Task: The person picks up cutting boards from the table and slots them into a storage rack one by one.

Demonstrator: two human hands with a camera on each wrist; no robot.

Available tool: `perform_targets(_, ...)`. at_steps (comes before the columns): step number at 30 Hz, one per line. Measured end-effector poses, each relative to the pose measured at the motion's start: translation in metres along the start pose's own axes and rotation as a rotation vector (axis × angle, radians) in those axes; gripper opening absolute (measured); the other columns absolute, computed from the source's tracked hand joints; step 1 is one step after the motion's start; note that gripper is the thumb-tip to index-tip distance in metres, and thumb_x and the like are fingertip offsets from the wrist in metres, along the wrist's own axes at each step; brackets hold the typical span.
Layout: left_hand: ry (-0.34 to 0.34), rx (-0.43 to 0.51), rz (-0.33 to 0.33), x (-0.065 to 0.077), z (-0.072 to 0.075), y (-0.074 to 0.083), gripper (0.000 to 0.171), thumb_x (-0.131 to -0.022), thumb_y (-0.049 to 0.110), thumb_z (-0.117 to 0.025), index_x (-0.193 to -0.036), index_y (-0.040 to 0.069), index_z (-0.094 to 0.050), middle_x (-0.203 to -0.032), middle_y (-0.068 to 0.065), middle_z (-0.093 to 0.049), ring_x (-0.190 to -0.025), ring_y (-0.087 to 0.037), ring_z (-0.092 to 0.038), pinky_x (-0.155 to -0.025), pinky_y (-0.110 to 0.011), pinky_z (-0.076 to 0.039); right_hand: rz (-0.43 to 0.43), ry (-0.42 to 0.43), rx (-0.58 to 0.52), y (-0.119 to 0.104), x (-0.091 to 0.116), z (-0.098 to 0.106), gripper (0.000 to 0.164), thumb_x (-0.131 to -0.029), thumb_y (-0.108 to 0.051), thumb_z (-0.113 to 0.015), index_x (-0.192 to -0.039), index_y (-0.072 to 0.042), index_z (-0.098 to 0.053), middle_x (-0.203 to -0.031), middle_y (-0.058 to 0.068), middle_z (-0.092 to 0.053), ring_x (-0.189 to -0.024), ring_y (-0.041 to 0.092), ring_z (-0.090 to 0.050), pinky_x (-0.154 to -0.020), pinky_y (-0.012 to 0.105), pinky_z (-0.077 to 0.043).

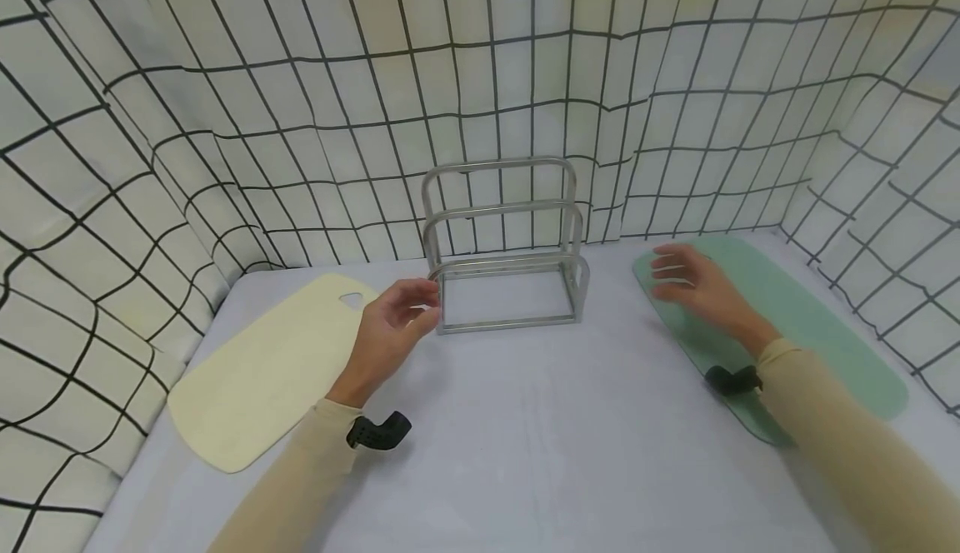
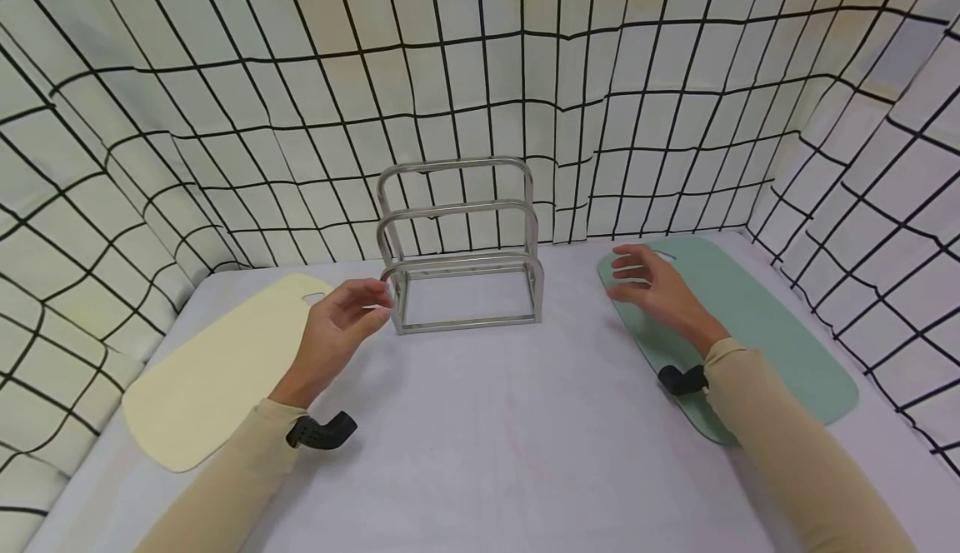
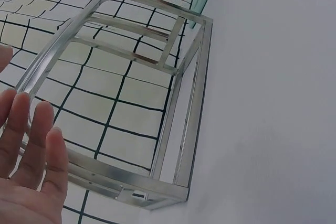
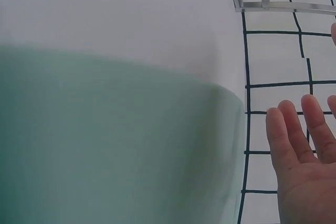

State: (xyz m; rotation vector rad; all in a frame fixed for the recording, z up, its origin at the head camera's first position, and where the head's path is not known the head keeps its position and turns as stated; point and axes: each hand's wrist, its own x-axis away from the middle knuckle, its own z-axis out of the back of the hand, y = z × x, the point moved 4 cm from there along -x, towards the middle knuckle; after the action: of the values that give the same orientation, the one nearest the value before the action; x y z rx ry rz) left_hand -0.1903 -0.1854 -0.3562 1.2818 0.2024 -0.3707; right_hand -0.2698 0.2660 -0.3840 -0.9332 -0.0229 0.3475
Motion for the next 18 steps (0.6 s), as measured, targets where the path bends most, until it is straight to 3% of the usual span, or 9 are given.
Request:
perform_targets(8, -0.045, 0.017, -0.057, -0.001, -0.014, 0.006, 0.035, -0.095, 0.001, -0.067, -0.129, -0.005, -0.06, -0.12, -0.026, -0.064, -0.108, -0.001, -0.063, -0.096, -0.012, -0.054, -0.013, -0.002, -0.012, 0.002, 0.003, 0.005, 0.07, -0.098, -0.026, -0.071, -0.155, -0.007, -0.035, -0.151, 0.019, -0.051, -0.137, 0.039, -0.053, -0.098, 0.013, -0.048)
perform_targets(14, -0.07, 0.027, -0.021, -0.001, -0.025, 0.009, 0.034, -0.096, 0.005, -0.068, -0.129, 0.0, -0.062, -0.119, -0.021, -0.066, -0.108, -0.003, -0.064, -0.101, -0.013, -0.053, -0.025, -0.005, 0.018, 0.004, 0.006, 0.009, 0.07, -0.098, -0.028, -0.071, -0.156, -0.01, -0.036, -0.151, 0.018, -0.052, -0.138, 0.038, -0.053, -0.107, 0.035, -0.05)
perform_targets(18, -0.094, 0.021, -0.012, -0.001, -0.032, 0.009, 0.033, -0.097, 0.008, -0.069, -0.129, 0.003, -0.062, -0.12, -0.019, -0.067, -0.108, -0.004, -0.064, -0.1, -0.015, -0.054, -0.031, -0.005, 0.019, 0.008, 0.007, 0.011, 0.07, -0.098, -0.029, -0.072, -0.155, -0.009, -0.037, -0.15, 0.018, -0.052, -0.138, 0.038, -0.053, -0.109, 0.039, -0.049)
